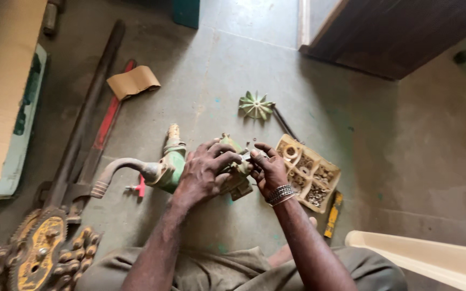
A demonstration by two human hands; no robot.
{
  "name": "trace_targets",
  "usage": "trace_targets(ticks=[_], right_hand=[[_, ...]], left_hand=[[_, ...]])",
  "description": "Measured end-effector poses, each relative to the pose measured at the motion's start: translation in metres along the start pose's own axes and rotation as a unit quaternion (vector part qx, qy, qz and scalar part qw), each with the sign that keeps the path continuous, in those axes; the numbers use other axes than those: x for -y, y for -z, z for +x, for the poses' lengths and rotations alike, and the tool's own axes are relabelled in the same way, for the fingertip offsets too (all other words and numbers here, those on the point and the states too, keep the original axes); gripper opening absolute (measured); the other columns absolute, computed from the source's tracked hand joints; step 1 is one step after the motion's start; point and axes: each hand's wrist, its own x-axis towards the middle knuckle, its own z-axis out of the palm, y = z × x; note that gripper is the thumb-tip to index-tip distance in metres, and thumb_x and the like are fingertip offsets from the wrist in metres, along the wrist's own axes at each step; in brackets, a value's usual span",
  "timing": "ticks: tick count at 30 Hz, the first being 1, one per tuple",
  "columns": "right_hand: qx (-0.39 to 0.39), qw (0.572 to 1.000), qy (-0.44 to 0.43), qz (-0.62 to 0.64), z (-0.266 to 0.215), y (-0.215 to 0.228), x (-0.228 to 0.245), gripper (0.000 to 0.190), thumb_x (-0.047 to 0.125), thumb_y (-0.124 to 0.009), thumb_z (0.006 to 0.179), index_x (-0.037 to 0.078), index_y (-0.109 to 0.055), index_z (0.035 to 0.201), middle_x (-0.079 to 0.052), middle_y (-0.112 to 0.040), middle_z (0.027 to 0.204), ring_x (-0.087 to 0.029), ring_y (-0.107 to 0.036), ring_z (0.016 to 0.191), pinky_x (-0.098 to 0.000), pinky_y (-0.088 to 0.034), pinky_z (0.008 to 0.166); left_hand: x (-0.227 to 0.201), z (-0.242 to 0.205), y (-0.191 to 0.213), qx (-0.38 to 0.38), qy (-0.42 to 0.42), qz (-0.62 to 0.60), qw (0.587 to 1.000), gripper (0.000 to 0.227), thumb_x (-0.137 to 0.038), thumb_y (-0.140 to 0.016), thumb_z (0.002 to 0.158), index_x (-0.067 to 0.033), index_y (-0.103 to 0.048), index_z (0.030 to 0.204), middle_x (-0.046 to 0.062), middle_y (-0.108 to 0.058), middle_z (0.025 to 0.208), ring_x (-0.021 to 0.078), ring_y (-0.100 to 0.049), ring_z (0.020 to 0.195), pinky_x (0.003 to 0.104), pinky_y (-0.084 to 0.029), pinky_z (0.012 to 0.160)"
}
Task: The person sits on the floor and uses a wrench and a hammer to adjust and tighten components on a green motor or pump assembly. They repeatedly reposition the device and strike it with the hammer while holding it steady.
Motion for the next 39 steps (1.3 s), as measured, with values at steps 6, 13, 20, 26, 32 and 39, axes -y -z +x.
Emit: trace_targets(ticks=[6, 13, 20, 26, 32, 39], right_hand=[[0.03, 0.999, -0.031, -0.004, 0.004, 0.017, -0.005, 0.051, 0.008, -0.076, 0.089, 0.002, -0.056, 0.135, -0.005, -0.07, 0.085, -0.011, -0.065, 0.062, -0.0196, -0.046, 0.047], [0.045, 0.998, -0.018, -0.026, 0.003, 0.008, -0.009, 0.052, 0.01, -0.077, 0.087, 0.0, -0.057, 0.134, -0.003, -0.07, 0.084, -0.007, -0.061, 0.058, -0.0172, -0.04, 0.041], [0.062, 0.996, -0.007, -0.064, 0.003, 0.012, -0.01, 0.047, 0.014, -0.076, 0.092, -0.001, -0.06, 0.133, -0.001, -0.068, 0.082, -0.004, -0.054, 0.055, -0.0172, -0.039, 0.042], [0.05, 0.994, -0.022, -0.092, 0.008, 0.008, -0.01, 0.043, 0.019, -0.072, 0.095, -0.001, -0.062, 0.132, -0.002, -0.069, 0.083, -0.003, -0.052, 0.053, -0.0173, -0.037, 0.042], [0.063, 0.994, -0.045, -0.079, 0.01, 0.01, -0.006, 0.039, 0.022, -0.063, 0.101, 0.0, -0.062, 0.133, -0.002, -0.07, 0.087, -0.004, -0.053, 0.051, -0.0174, -0.037, 0.041], [0.066, 0.995, -0.063, -0.038, 0.007, 0.024, -0.006, 0.032, 0.021, -0.056, 0.105, -0.001, -0.064, 0.127, -0.01, -0.071, 0.087, -0.008, -0.058, 0.052, -0.0202, -0.042, 0.043]], left_hand=[[0.004, 0.002, -0.003, 0.004, -0.006, 0.009, 1.0, 0.048, -0.013, -0.082, 0.075, -0.0287, -0.069, 0.118, -0.003, -0.06, 0.134, 0.0333, -0.045, 0.138, 0.057, -0.038, 0.107], [0.003, 0.002, -0.003, 0.008, 0.002, 0.009, 1.0, 0.046, -0.013, -0.082, 0.075, -0.0286, -0.07, 0.116, -0.003, -0.059, 0.136, 0.033, -0.044, 0.138, 0.058, -0.037, 0.107], [0.002, 0.001, -0.004, 0.007, 0.004, 0.004, 1.0, 0.045, -0.013, -0.081, 0.076, -0.0284, -0.07, 0.116, -0.003, -0.06, 0.135, 0.0329, -0.044, 0.138, 0.057, -0.036, 0.108], [0.002, 0.001, -0.004, 0.004, 0.002, 0.016, 1.0, 0.044, -0.01, -0.08, 0.076, -0.0279, -0.07, 0.114, -0.002, -0.061, 0.133, 0.034, -0.045, 0.138, 0.058, -0.038, 0.106], [0.003, 0.001, -0.007, -0.006, -0.012, 0.019, 1.0, 0.045, -0.01, -0.08, 0.075, -0.0276, -0.069, 0.115, -0.002, -0.061, 0.133, 0.035, -0.046, 0.138, 0.058, -0.039, 0.104], [0.001, 0.001, -0.007, -0.012, -0.015, 0.015, 1.0, 0.044, -0.011, -0.08, 0.074, -0.028, -0.069, 0.113, -0.003, -0.062, 0.131, 0.0346, -0.047, 0.138, 0.057, -0.041, 0.104]])
